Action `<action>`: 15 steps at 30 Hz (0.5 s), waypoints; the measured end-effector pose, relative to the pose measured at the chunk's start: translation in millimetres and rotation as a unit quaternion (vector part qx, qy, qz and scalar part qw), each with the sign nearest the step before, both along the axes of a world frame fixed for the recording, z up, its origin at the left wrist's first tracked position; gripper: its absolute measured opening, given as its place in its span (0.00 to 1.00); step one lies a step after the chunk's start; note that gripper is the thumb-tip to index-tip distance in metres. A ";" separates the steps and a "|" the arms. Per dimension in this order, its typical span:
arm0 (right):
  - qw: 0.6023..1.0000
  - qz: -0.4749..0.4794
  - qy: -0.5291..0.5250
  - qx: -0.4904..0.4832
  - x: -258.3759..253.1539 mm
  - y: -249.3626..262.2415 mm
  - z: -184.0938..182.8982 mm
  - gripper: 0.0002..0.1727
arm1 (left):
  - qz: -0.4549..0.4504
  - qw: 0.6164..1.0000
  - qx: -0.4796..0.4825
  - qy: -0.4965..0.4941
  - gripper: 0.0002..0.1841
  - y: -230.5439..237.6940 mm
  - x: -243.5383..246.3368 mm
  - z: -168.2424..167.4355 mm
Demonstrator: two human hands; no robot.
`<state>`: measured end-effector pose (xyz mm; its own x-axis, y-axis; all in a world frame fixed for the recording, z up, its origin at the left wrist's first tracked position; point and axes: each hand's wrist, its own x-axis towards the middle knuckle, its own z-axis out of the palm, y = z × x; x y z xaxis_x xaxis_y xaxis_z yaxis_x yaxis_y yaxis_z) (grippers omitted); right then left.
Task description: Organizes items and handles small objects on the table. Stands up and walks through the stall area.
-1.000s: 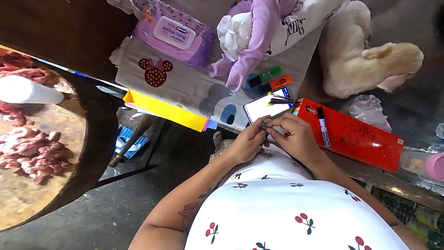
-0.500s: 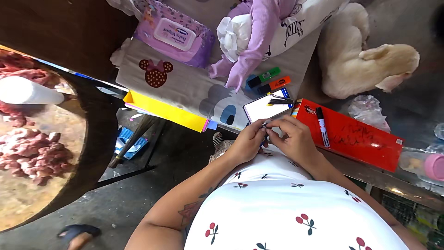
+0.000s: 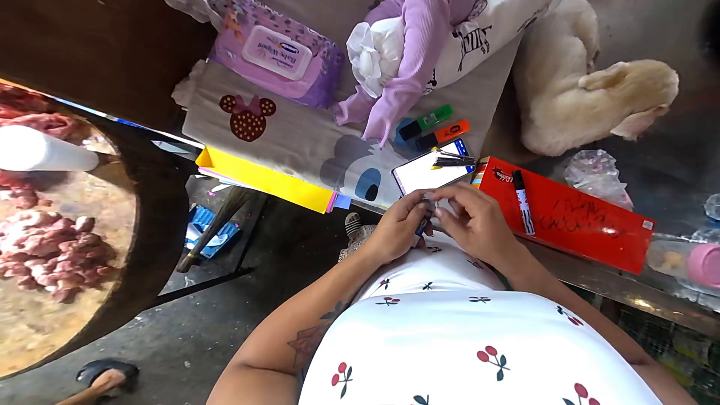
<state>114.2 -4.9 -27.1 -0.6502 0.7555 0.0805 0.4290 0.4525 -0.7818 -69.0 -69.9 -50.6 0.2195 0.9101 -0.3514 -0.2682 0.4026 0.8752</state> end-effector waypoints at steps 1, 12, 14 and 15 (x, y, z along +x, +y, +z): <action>0.999 0.002 -0.003 -0.038 1.9 2.7 5.0 0.15 | 0.005 1.000 -0.008 -0.010 0.20 0.2 -0.2 -0.2; 0.999 -0.008 -0.042 0.007 -4.0 7.1 17.1 0.14 | 0.058 0.995 -0.034 -0.075 0.16 -0.1 1.8 -4.4; 0.999 -0.024 -0.023 0.020 -2.3 5.8 14.0 0.14 | 0.066 0.992 -0.048 -0.095 0.17 -0.4 2.2 -4.1; 0.999 -0.028 -0.014 0.020 -0.8 4.7 12.2 0.14 | 0.070 0.990 -0.057 -0.108 0.17 -0.8 2.7 -3.6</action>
